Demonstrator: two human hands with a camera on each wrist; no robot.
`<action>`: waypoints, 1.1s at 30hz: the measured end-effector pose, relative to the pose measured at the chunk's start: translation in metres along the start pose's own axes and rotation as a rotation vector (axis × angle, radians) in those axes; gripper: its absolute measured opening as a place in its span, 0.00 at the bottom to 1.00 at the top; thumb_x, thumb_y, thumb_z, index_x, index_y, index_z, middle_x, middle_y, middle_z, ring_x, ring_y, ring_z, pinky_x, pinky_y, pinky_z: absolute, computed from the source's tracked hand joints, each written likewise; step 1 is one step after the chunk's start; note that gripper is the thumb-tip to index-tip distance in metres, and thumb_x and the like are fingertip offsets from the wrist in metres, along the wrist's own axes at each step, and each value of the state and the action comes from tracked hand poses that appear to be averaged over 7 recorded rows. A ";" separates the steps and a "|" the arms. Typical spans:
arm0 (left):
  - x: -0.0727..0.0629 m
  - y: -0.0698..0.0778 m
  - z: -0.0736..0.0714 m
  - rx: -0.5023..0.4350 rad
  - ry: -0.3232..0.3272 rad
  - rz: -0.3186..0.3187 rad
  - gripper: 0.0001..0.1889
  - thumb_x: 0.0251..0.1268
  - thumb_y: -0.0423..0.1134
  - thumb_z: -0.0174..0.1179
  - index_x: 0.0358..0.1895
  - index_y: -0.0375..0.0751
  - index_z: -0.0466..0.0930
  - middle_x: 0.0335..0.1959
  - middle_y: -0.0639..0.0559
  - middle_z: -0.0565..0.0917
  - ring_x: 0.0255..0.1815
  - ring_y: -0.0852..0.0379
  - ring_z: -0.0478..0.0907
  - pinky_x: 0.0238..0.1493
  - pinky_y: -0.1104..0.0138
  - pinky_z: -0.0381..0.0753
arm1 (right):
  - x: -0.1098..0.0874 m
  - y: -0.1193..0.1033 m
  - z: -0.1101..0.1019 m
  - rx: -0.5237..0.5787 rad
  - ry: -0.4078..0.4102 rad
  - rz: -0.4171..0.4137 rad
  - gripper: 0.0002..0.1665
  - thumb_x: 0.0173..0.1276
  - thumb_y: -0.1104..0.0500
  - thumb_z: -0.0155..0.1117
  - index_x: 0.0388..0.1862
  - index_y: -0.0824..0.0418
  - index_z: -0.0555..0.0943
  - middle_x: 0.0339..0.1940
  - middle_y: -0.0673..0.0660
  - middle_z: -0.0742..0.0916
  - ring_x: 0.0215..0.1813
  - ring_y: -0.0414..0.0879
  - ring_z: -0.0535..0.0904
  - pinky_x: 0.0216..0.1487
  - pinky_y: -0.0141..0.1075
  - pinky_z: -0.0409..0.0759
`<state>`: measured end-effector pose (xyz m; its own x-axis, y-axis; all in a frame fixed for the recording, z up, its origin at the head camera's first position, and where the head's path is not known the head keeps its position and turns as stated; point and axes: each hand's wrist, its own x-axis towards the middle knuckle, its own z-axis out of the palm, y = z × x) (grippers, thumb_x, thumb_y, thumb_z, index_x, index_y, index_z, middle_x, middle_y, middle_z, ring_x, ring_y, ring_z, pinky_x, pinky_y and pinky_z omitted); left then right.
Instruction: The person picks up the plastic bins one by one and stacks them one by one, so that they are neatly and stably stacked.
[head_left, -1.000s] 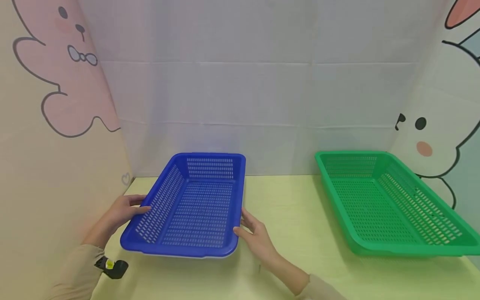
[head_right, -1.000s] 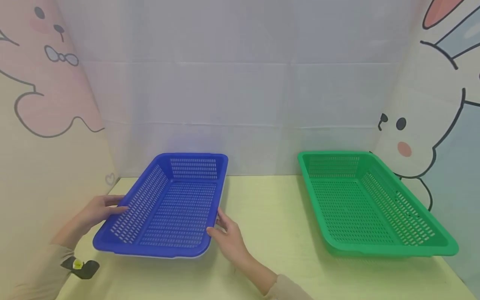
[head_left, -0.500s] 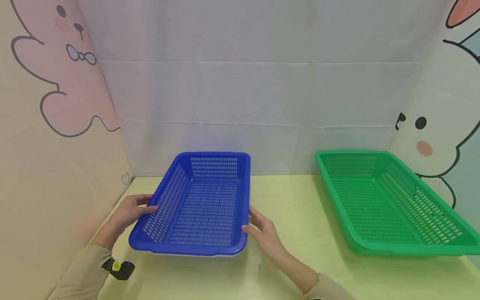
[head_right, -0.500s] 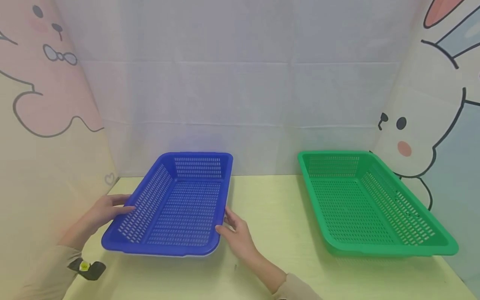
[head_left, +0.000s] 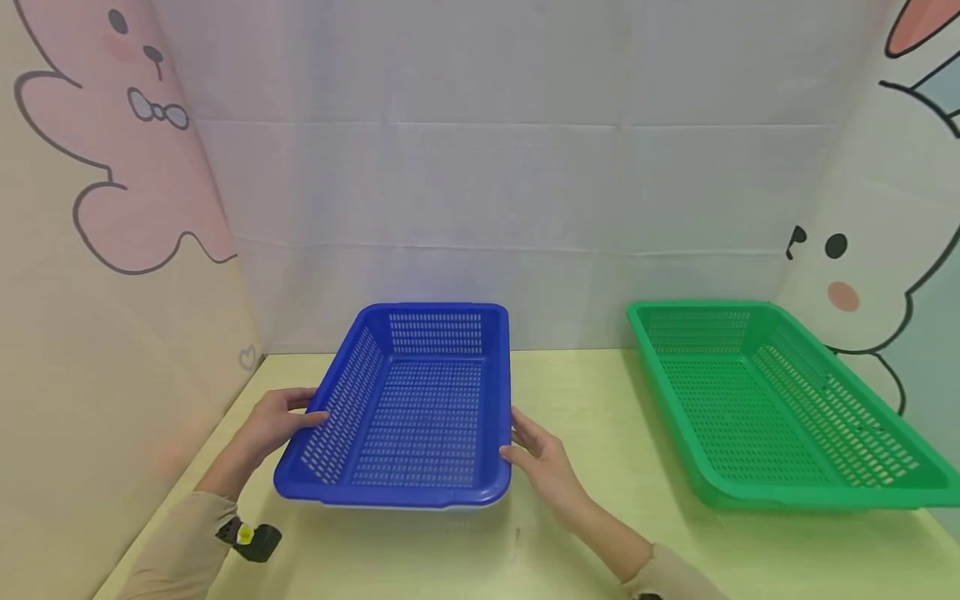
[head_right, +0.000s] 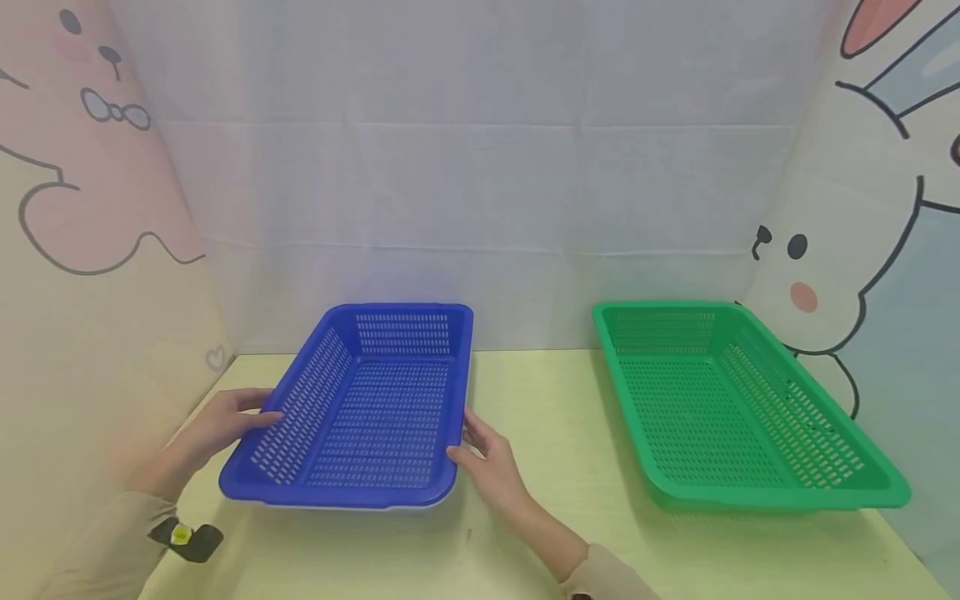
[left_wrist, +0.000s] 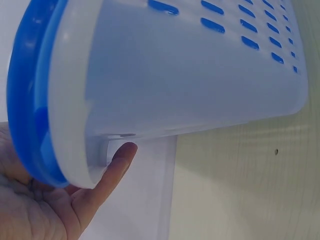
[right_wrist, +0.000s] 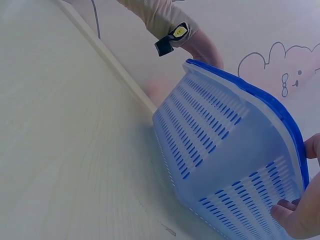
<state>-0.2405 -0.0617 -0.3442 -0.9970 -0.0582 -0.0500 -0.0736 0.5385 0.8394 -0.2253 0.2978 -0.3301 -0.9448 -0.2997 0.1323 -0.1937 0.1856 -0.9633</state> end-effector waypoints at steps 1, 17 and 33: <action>-0.001 0.001 0.000 0.000 0.003 -0.002 0.30 0.60 0.35 0.58 0.58 0.17 0.61 0.55 0.22 0.67 0.45 0.38 0.77 0.46 0.53 0.77 | 0.000 -0.001 0.000 0.003 0.003 0.003 0.34 0.64 0.64 0.56 0.67 0.70 0.59 0.65 0.65 0.67 0.64 0.59 0.65 0.60 0.47 0.66; -0.007 0.012 0.010 -0.046 0.004 0.009 0.30 0.60 0.35 0.59 0.58 0.15 0.60 0.55 0.22 0.67 0.47 0.36 0.76 0.46 0.53 0.77 | 0.001 -0.001 -0.012 0.059 0.048 0.028 0.33 0.61 0.69 0.54 0.66 0.70 0.61 0.63 0.65 0.70 0.61 0.58 0.69 0.58 0.42 0.70; -0.007 0.007 0.011 -0.146 -0.010 0.033 0.32 0.60 0.37 0.58 0.61 0.18 0.58 0.56 0.25 0.68 0.50 0.37 0.75 0.47 0.55 0.77 | 0.000 -0.001 -0.014 0.084 0.023 0.049 0.33 0.62 0.68 0.53 0.67 0.69 0.59 0.66 0.64 0.67 0.63 0.58 0.66 0.57 0.43 0.71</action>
<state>-0.2339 -0.0481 -0.3445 -0.9991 -0.0339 -0.0257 -0.0373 0.4114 0.9107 -0.2289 0.3110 -0.3263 -0.9587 -0.2700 0.0889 -0.1251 0.1199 -0.9849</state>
